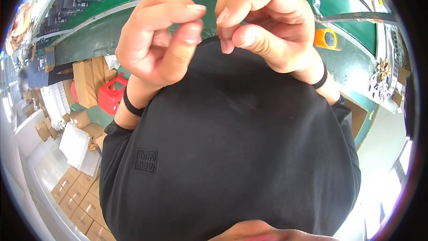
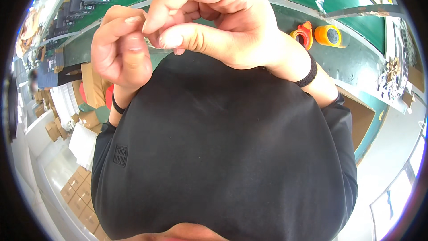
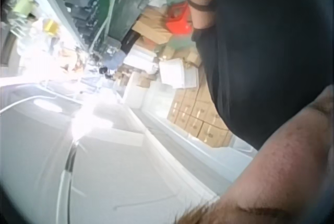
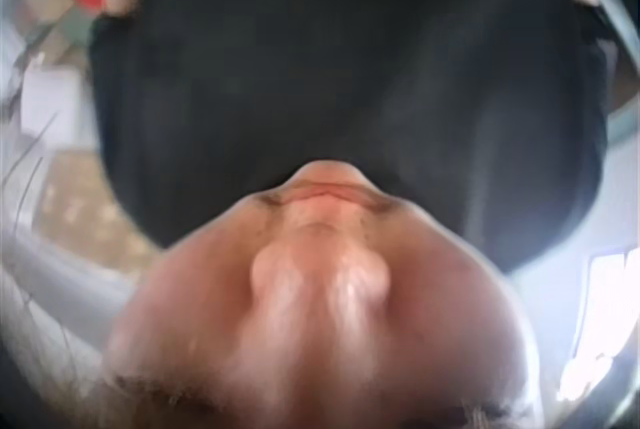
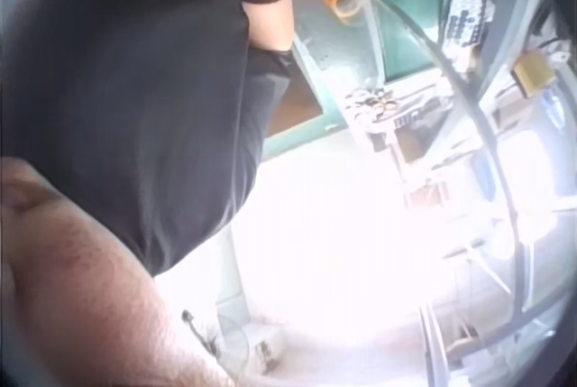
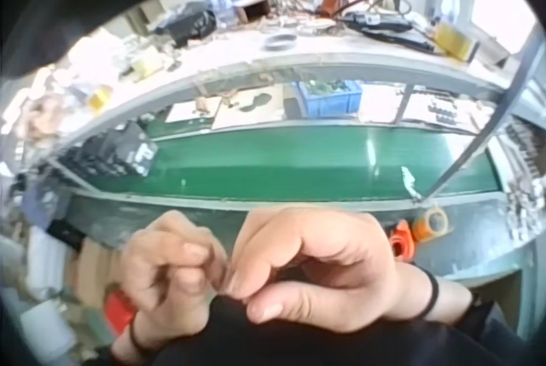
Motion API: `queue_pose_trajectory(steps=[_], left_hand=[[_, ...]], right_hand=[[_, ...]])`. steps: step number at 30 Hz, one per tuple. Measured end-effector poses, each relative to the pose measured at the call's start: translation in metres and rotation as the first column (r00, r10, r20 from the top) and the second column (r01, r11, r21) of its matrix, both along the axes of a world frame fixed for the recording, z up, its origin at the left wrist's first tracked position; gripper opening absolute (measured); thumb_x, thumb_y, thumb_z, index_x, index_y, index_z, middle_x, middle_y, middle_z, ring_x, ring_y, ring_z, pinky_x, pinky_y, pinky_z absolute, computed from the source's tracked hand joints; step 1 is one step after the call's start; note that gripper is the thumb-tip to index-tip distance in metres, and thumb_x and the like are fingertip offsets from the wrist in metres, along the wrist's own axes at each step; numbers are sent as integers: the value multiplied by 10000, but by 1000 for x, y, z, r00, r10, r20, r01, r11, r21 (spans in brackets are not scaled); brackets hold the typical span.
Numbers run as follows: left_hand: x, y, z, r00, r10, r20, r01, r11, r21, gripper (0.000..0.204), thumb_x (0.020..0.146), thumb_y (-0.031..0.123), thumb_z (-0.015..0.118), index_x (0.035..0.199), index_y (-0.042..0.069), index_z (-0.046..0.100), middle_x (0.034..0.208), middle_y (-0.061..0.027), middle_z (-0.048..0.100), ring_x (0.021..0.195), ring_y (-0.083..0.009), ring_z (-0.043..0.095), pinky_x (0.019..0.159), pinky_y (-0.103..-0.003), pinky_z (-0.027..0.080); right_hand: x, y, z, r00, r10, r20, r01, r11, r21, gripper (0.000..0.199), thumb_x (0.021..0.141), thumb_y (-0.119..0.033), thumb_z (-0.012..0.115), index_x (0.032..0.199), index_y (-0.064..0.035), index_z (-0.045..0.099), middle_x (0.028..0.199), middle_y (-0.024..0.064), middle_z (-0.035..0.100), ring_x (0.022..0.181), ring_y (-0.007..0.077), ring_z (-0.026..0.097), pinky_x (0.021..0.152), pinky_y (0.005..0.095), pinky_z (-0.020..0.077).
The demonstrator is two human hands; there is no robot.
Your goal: Packing product boxes from a conveyor belt into a larger cardboard shipping box.
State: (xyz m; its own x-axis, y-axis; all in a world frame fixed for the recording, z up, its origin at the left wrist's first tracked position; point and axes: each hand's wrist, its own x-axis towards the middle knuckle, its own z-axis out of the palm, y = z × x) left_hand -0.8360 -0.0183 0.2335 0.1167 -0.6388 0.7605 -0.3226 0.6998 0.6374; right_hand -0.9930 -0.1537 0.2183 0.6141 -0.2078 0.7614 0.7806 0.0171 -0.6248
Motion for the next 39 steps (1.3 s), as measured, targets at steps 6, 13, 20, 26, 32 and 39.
queue_pose_trajectory(steps=[6,13,20,26,32,39], left_hand=[[-5,4,8,979,176,107,-179,984,15,248,791,-120,747,1022,-42,696,908,-170,728,746,-194,688,645,-286,558],[-2,4,4,933,326,156,-324,945,-37,204,805,-77,748,997,-33,696,880,-145,721,720,-198,680,622,-284,545],[-1,1,6,912,360,197,-348,933,-94,192,793,-67,744,976,-31,701,868,-137,719,713,-216,681,613,-288,548],[6,-5,20,724,465,510,-381,885,-266,187,758,-52,736,936,1,719,843,-124,714,684,-216,676,615,-293,553],[1,-4,8,946,283,159,-292,956,39,168,818,-128,689,961,-43,714,872,-135,726,698,-155,670,631,-239,526],[-7,1,9,995,88,-47,-80,984,159,195,875,-161,670,1056,-100,708,959,-173,728,719,-138,666,627,-241,522]], right_hand=[[-2,-4,-1,1000,-28,-12,28,999,38,205,946,-6,784,1131,55,719,1033,156,725,884,205,680,778,301,522],[-13,4,7,974,-150,-167,135,986,-101,363,984,-142,767,1266,72,683,905,123,671,789,176,663,717,301,548],[-13,2,7,969,-179,-169,150,974,-172,368,965,-121,780,1261,82,698,889,124,687,785,183,662,702,309,536],[-15,3,12,919,-340,-201,272,914,-302,291,941,-39,766,1196,92,720,903,137,703,781,197,663,687,323,523],[-17,0,12,926,-361,-109,311,895,-321,231,926,7,751,1141,89,730,892,143,710,768,207,664,675,319,521],[-16,-3,3,930,-354,-101,327,921,-212,144,915,35,786,1053,51,749,933,140,748,804,192,700,714,284,528]])
